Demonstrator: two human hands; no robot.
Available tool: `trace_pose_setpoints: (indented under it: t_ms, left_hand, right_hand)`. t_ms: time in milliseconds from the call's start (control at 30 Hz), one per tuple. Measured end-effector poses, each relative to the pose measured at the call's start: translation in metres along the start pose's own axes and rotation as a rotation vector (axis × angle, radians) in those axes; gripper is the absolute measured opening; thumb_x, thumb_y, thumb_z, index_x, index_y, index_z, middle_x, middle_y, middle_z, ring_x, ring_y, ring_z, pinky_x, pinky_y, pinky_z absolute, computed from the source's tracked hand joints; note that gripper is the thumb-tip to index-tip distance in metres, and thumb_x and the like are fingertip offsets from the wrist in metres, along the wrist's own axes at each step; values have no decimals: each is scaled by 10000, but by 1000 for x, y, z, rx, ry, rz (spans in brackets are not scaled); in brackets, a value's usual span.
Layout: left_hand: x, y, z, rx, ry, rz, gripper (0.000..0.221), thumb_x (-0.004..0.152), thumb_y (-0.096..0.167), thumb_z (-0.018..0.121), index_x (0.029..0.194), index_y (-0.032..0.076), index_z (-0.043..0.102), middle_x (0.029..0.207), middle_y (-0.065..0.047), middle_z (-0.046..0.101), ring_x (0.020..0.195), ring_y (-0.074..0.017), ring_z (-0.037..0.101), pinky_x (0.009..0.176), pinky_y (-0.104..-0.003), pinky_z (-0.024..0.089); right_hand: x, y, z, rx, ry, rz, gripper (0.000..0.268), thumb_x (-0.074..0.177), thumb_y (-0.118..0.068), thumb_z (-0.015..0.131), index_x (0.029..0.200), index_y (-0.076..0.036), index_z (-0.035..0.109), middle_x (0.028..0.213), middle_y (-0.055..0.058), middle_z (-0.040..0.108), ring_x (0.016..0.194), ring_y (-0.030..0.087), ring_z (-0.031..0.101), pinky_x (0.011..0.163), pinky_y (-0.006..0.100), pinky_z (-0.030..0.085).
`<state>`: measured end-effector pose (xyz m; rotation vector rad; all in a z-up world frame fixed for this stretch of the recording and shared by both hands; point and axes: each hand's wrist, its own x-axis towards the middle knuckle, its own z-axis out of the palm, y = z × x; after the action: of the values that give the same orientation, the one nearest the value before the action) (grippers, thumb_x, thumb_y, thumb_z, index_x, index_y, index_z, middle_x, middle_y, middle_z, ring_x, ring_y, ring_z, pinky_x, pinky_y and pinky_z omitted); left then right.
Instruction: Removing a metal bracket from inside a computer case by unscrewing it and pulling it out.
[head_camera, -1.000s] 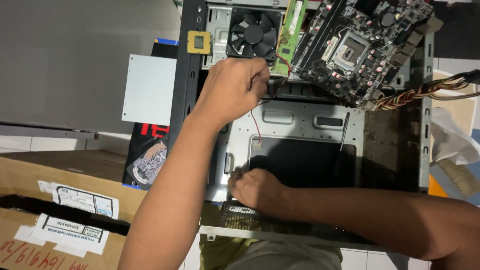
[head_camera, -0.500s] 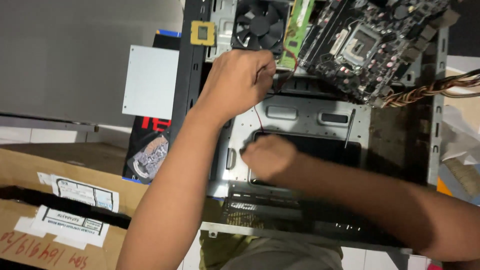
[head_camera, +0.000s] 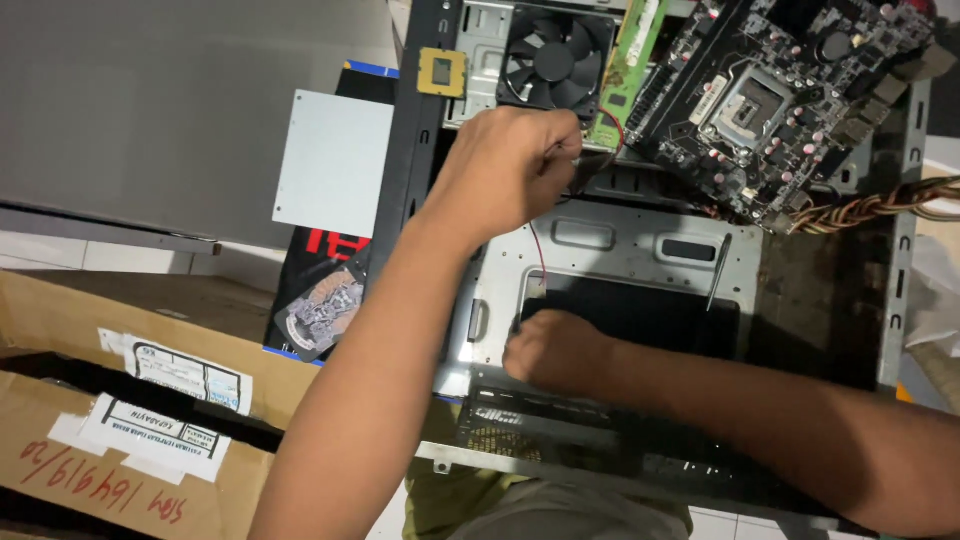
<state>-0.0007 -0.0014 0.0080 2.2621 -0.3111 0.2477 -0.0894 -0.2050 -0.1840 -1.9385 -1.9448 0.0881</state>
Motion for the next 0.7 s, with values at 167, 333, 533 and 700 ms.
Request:
trace_pose_setpoints:
  t_ms: [167,333,533,700]
  left_hand:
    - [-1,3,0,19,-23,-34,143,832,102,645,702,129,593,569,-112,625,630,-432,660,605,-502,520]
    - [1,5,1,67,-39,-66,164,833,81,603,681,135,572,529,-93,590,580,-407,634,600,-478,520]
    - [2,2,3,53,-49,-85,191,829,80,593,658,143,535,521,-53,580,541,-343,617,592,-445,515]
    - [2,6,-2,73,-86,-116,181,836,92,583,668,150,551,541,-49,597,584,-338,634,625,-435,529]
  right_hand:
    - [7,-13,-17,-157,-26,-77,287,896,-157,663,643,-207,535,608,-22,551,599,215,602,663,391,499]
    - [15,-20,-33,-189,-223,-39,314,947,-195,673,645,-228,592,610,-56,602,609,152,617,688,334,512]
    - [26,-22,-52,-222,-317,-137,320,933,-155,686,629,-217,611,583,-59,608,585,134,623,634,327,508]
    - [19,-18,-35,-183,-182,-161,296,913,-137,687,631,-175,606,573,-21,594,572,168,616,627,350,509]
